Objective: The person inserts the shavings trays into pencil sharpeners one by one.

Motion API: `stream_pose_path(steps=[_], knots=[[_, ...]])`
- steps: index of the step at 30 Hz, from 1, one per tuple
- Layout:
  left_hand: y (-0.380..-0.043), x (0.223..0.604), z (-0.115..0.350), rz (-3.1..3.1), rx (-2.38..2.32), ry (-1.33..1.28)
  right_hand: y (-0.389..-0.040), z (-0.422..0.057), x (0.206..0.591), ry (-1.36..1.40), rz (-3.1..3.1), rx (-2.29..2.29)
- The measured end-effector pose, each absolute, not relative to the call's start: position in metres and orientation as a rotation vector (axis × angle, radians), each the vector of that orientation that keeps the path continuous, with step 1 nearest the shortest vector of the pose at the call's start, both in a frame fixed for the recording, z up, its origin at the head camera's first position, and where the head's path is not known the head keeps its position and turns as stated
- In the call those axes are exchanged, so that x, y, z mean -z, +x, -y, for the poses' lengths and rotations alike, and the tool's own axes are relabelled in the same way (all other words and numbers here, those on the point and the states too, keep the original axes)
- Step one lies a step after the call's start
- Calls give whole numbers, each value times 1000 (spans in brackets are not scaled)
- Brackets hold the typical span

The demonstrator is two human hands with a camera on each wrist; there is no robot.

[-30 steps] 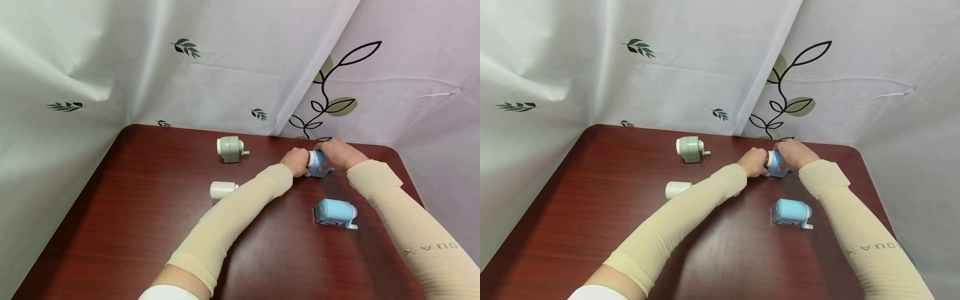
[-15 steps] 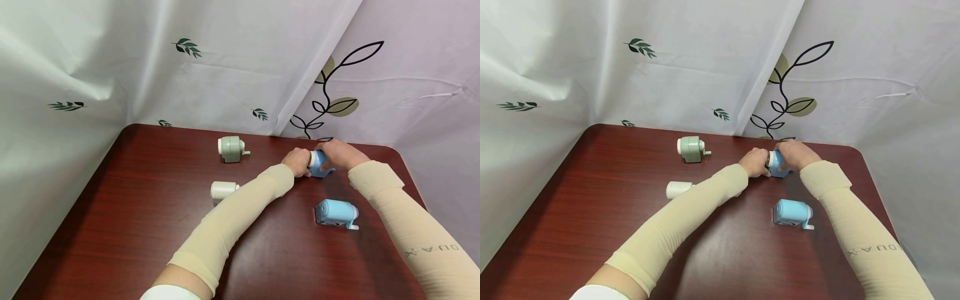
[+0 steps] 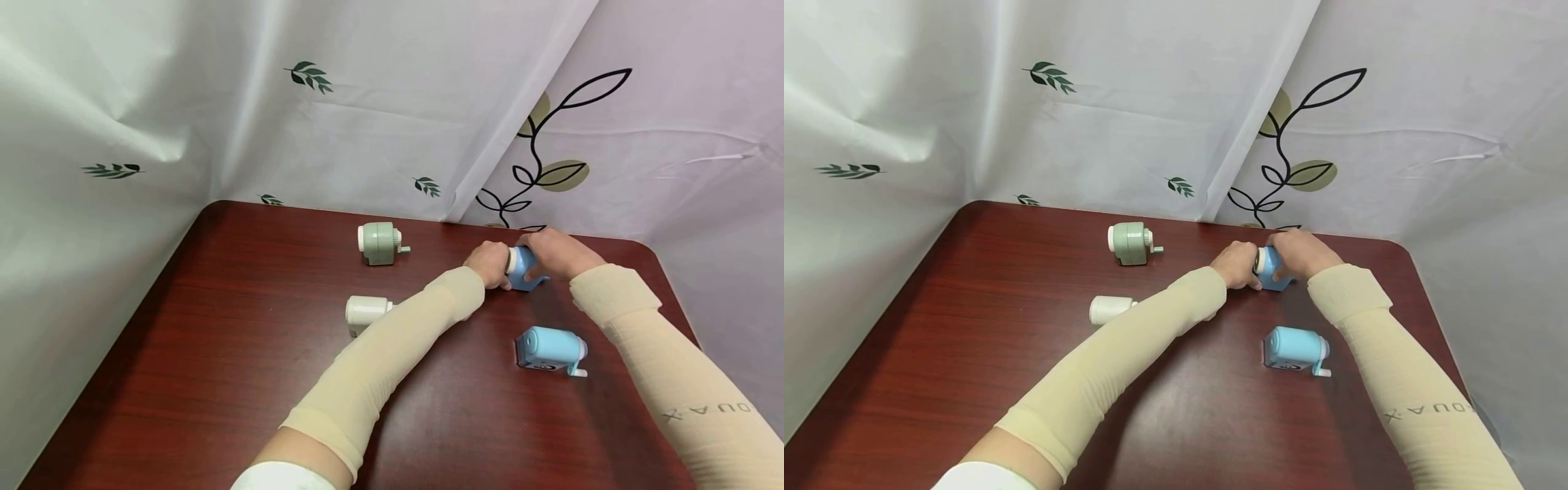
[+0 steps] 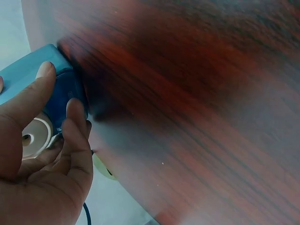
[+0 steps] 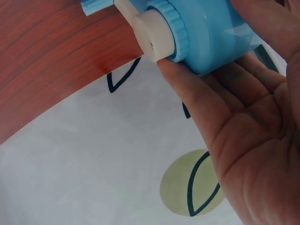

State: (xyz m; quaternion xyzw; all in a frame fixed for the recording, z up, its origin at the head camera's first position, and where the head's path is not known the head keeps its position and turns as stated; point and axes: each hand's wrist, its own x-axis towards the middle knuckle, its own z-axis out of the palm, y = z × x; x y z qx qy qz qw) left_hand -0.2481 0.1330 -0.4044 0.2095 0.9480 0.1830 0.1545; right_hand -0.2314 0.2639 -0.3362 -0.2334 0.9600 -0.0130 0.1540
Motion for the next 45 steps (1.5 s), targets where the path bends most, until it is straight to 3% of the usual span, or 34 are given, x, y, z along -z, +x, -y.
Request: stream_pose_path(steps=[38,45], knots=[[-245,405,-134,-2722,-444,580,-232,-264,340,-640,-2761,92],[-241,389,-130,-2701,-395,534,-232,-269,340,-649,-2766,109]])
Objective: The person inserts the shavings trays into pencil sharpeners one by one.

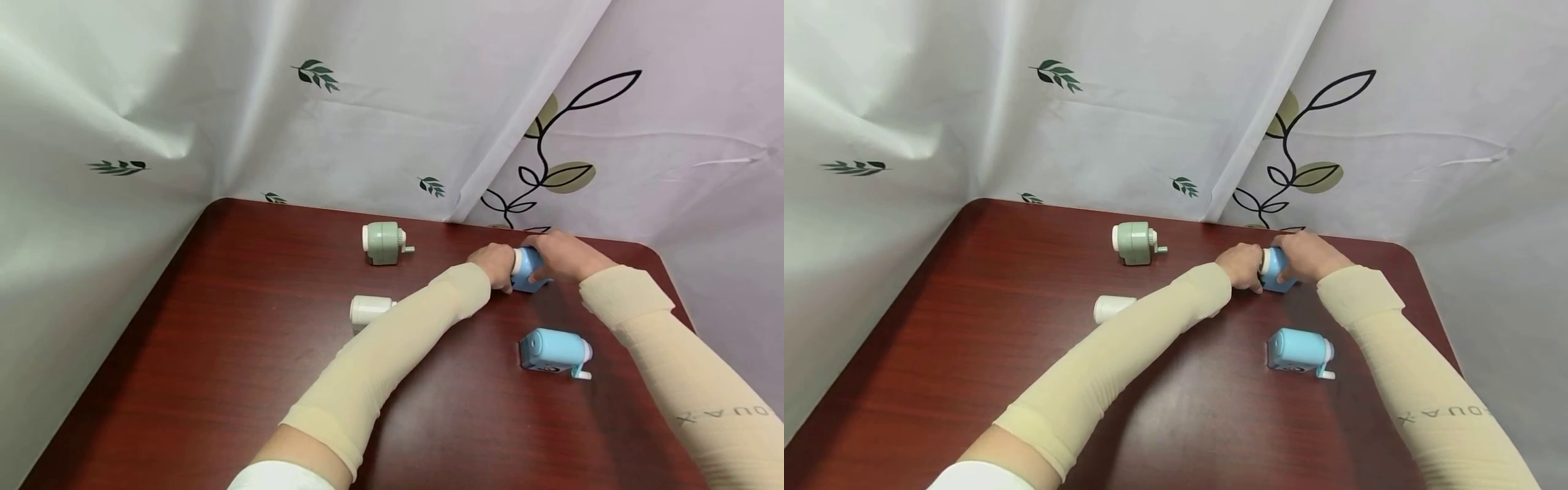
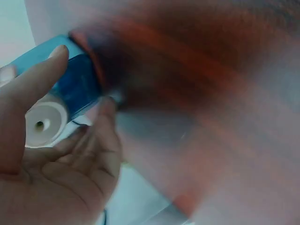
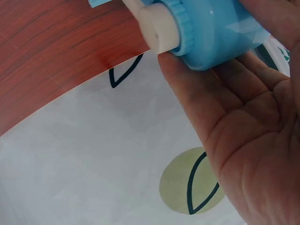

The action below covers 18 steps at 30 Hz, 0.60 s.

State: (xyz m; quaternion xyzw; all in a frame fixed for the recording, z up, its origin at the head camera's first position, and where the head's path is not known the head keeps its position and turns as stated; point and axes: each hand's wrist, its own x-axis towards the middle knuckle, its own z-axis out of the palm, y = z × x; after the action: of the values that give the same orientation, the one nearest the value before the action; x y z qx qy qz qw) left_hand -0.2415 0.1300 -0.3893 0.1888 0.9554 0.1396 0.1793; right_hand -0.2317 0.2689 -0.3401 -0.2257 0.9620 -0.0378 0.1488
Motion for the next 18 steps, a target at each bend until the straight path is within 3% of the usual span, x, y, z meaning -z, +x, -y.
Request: stream_pose_path(steps=[9,18], knots=[[-241,344,-98,-2734,-299,611,-229,-268,340,-573,-2769,124],[-238,294,-34,-2801,-449,730,-206,-257,314,-470,-2924,270]])
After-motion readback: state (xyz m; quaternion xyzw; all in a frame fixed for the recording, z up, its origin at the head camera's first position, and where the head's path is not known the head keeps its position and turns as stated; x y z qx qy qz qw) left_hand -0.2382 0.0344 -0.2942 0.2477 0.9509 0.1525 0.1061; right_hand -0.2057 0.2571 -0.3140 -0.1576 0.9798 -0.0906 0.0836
